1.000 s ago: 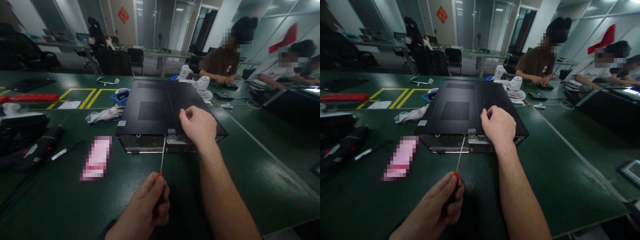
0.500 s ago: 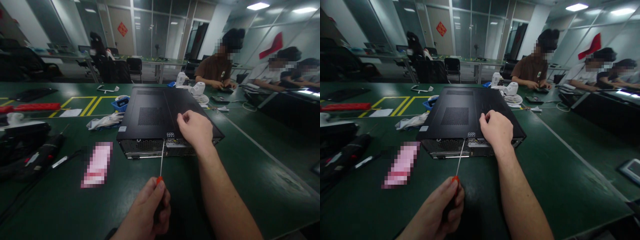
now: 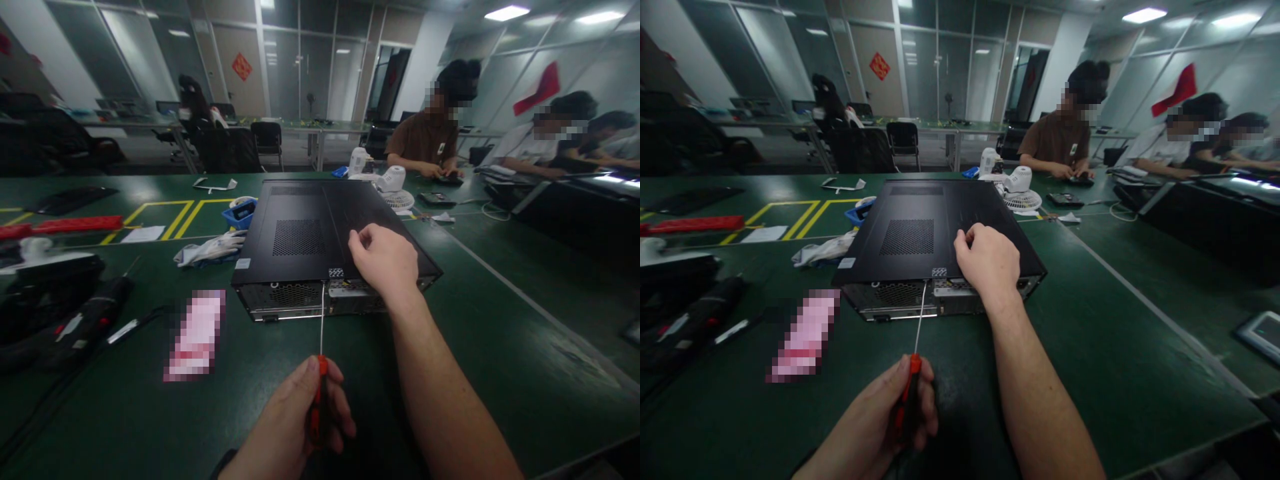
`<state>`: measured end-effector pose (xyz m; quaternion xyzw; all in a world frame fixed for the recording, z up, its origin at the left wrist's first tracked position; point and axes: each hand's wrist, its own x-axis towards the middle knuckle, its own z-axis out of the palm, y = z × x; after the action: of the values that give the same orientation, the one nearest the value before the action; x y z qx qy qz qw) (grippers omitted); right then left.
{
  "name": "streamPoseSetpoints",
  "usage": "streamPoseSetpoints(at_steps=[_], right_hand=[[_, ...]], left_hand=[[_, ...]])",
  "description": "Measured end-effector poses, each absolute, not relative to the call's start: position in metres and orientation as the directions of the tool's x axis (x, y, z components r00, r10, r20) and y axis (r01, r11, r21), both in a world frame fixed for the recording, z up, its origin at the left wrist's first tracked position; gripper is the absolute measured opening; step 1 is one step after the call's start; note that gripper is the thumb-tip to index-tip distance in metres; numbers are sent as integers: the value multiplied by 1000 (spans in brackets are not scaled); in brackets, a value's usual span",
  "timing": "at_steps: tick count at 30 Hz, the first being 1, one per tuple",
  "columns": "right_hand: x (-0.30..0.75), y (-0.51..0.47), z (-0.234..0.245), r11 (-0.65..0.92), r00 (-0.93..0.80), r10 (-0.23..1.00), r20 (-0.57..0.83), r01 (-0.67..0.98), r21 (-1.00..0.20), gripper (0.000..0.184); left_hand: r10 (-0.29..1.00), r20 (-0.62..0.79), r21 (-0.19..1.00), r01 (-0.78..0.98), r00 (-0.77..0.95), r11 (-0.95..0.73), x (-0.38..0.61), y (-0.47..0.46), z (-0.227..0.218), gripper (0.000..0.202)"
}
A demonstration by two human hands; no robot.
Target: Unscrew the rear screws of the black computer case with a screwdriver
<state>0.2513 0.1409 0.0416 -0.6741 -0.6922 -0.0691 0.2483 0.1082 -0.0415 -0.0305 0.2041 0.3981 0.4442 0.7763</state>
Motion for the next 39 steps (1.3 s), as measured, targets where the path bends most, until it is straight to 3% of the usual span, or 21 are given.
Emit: streamPoseSetpoints(at_steps=[10,27,39], right_hand=[[253,142,41,104,16,890,455,966,-237,31],[255,144,37,109,19,895,445,959,-261,31],[254,143,38,91,32,899,438,962,-257,31]], left_hand=[[782,-449,624,-474,433,621,106,-39,-35,46],[829,-407,608,-563,384,559,106,-39,-36,41],[804,-413,651,-479,427,589,105,-39,-34,49]])
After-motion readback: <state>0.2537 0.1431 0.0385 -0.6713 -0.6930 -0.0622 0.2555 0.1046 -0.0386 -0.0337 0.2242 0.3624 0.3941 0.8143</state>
